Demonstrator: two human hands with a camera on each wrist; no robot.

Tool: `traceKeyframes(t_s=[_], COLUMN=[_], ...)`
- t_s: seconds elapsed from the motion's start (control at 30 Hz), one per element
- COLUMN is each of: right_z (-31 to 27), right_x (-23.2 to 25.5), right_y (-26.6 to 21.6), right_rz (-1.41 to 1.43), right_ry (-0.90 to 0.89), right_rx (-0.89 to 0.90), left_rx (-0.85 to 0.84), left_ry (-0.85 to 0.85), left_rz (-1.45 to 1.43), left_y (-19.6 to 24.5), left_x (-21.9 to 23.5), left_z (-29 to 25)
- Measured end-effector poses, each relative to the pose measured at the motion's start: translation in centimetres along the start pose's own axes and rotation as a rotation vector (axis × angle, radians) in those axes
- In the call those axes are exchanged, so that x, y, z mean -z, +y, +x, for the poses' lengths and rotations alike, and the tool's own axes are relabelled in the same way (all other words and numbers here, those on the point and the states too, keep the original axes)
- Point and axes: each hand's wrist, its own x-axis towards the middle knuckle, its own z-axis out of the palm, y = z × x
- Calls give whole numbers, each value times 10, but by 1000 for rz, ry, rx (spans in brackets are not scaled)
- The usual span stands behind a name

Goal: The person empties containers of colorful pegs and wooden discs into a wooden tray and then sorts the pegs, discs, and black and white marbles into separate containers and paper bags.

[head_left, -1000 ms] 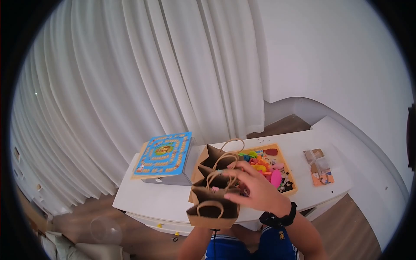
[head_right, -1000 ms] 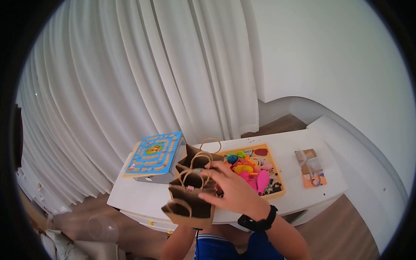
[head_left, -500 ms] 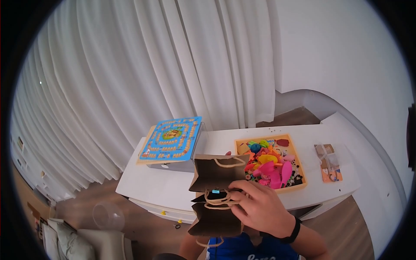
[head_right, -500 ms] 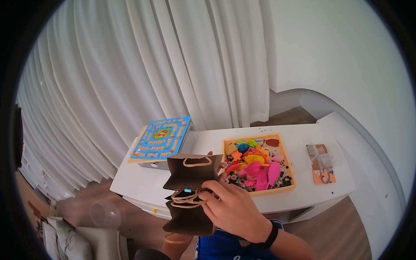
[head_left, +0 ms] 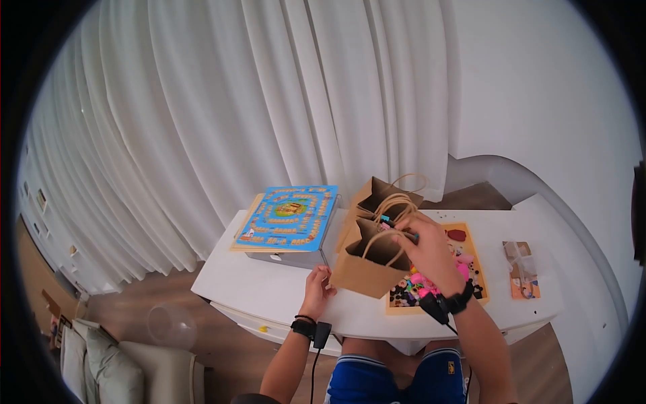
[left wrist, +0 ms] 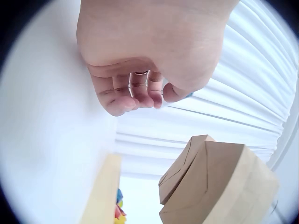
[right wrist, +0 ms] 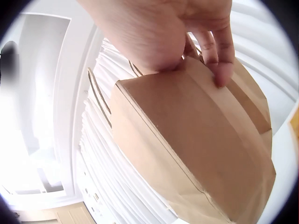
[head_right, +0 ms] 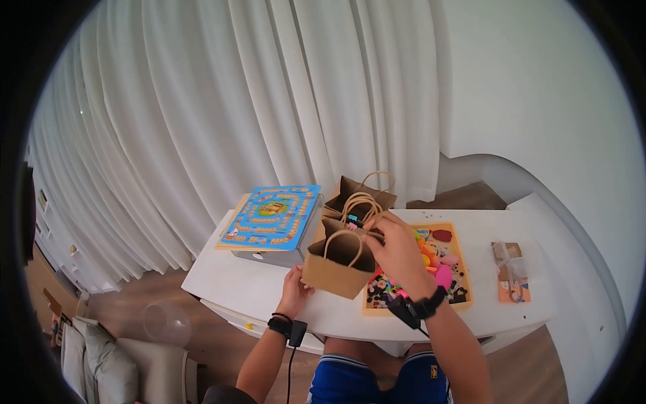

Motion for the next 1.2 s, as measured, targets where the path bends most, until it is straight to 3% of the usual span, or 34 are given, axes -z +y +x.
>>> traceKeyframes(t_s=[0.17, 0.3, 0.4, 0.5, 0.57, 0.67, 0.73, 0.8, 0.87, 0.93, 0.97, 1.07, 1.2], right_z=[32, 37, 36, 33, 27, 15, -3, -24, -51, -80, -93, -124, -148], right_x=[-50, -89, -110, -120, -107, -60, -19, 29, 67, 96, 106, 118, 104], right_y=[42, 68, 81, 91, 83, 74, 77, 77, 84, 96, 100, 105, 135], right_rz=[-179, -221, -203, -72, 29, 59, -49, -109, -148, -273, -330, -460, -494], right_ry=[-173, -175, -232, -201, -102, -170, -137, -236, -248, -303, -332, -455, -450], right_rx=[54, 14, -73, 1, 60, -16, 48, 46, -56, 58, 116, 58, 74], left_rx=[-53, -39, -30, -35, -66, -74, -80, -64, -73, -61, -67, -75, -98], left_ry=[12, 29, 58, 65, 39, 44, 23, 26, -5, 12, 26, 50, 29], left_rz=[-58, -50, -13, 96, 133, 165, 149, 138, 138, 141, 133, 149, 224], left_y=[-8, -6, -6, -7, -7, -7, -8, -7, -8, -9, -8, -9, -12], left_x=[14, 5, 4, 6, 6, 7, 7, 8, 11, 11, 9, 3, 6], left_z=[-3, -7, -8, -9, -10, -11, -12, -13, -12, -11, -11, -12, -15])
